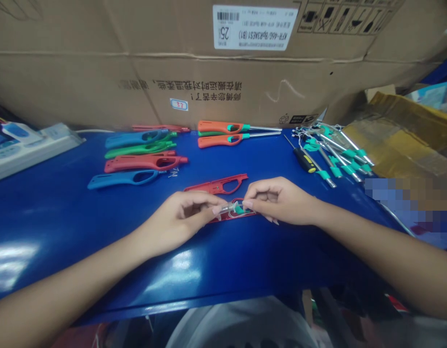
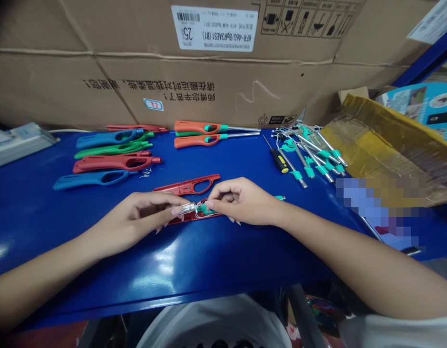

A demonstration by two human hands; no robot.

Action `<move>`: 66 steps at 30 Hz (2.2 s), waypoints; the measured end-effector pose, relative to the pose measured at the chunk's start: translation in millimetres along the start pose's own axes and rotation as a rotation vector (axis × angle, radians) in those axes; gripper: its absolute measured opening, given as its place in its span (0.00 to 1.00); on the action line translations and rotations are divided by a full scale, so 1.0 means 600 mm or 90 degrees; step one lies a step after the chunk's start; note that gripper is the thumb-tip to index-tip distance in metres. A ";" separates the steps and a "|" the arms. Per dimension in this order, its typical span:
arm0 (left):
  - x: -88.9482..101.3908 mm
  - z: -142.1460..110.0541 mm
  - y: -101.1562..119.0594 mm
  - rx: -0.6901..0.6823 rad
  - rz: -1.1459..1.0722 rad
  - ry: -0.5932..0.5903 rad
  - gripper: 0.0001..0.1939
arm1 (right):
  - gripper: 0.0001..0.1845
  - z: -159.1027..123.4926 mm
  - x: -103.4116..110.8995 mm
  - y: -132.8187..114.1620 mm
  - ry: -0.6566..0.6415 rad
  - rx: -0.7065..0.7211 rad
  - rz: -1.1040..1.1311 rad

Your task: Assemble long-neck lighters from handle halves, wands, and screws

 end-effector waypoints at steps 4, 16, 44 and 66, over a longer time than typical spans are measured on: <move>0.000 0.000 0.001 -0.004 0.002 -0.002 0.11 | 0.12 -0.001 0.000 0.000 0.001 0.002 -0.008; -0.006 -0.001 0.000 -0.011 0.005 -0.014 0.11 | 0.12 -0.002 0.001 0.006 0.031 0.013 -0.040; -0.015 -0.003 -0.008 -0.025 0.024 0.010 0.14 | 0.13 -0.001 -0.002 -0.001 0.036 0.067 -0.081; -0.015 -0.001 -0.008 -0.064 0.015 0.009 0.14 | 0.13 0.000 -0.001 0.000 0.040 0.016 -0.023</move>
Point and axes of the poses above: each hand's wrist, its own z-axis towards the middle knuckle, its own x-axis out of the back of the hand, y = z × x, the point moved 6 cm from there along z, towards the middle knuckle, and after that the axes turned 1 degree about -x, right-handed, at the moved point
